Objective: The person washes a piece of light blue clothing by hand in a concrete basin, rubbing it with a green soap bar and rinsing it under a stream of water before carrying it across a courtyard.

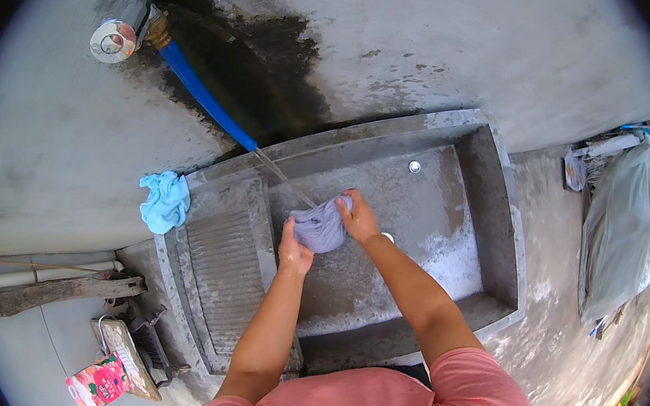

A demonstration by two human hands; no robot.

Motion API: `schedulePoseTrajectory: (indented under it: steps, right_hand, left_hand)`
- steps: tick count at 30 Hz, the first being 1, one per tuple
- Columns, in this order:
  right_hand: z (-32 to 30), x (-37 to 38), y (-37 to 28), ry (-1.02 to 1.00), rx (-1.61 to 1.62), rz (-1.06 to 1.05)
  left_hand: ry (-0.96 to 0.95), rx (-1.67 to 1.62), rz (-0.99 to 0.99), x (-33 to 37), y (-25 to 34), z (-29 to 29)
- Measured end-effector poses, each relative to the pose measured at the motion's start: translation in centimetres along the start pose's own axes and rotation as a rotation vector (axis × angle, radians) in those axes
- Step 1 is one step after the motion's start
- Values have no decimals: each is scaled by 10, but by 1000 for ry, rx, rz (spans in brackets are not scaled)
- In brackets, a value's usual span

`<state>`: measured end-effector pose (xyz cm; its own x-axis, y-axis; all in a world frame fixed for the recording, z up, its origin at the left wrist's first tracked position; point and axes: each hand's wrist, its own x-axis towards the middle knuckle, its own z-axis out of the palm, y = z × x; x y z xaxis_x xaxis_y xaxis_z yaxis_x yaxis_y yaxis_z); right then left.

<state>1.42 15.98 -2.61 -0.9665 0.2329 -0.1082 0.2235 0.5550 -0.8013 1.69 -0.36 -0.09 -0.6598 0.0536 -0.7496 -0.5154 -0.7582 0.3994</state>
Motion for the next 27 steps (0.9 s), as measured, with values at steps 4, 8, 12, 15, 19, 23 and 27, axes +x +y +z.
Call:
schedulePoseTrajectory:
  steps: [4, 8, 12, 15, 19, 23, 27]
  right_hand:
    - [33, -3, 23, 193, -361, 259]
    - [49, -30, 4, -296, -552, 47]
    - [35, -12, 13, -124, -151, 53]
    - [15, -28, -25, -145, 170, -165]
    - [-31, -75, -108, -493, 329, 38]
    - [4, -99, -130, -130, 158, -425]
    - [-7, -30, -62, -30, 99, 159]
  left_hand:
    - [305, 362, -205, -3, -9, -29]
    - [384, 552, -169, -22, -24, -30]
    - [390, 413, -234, -28, -18, -8]
    - [198, 166, -366, -11, 2, -16]
    - [-157, 46, -408, 7, 15, -9]
    - [-600, -113, -619, 62, 25, -55]
    - [54, 167, -183, -12, -3, 42]
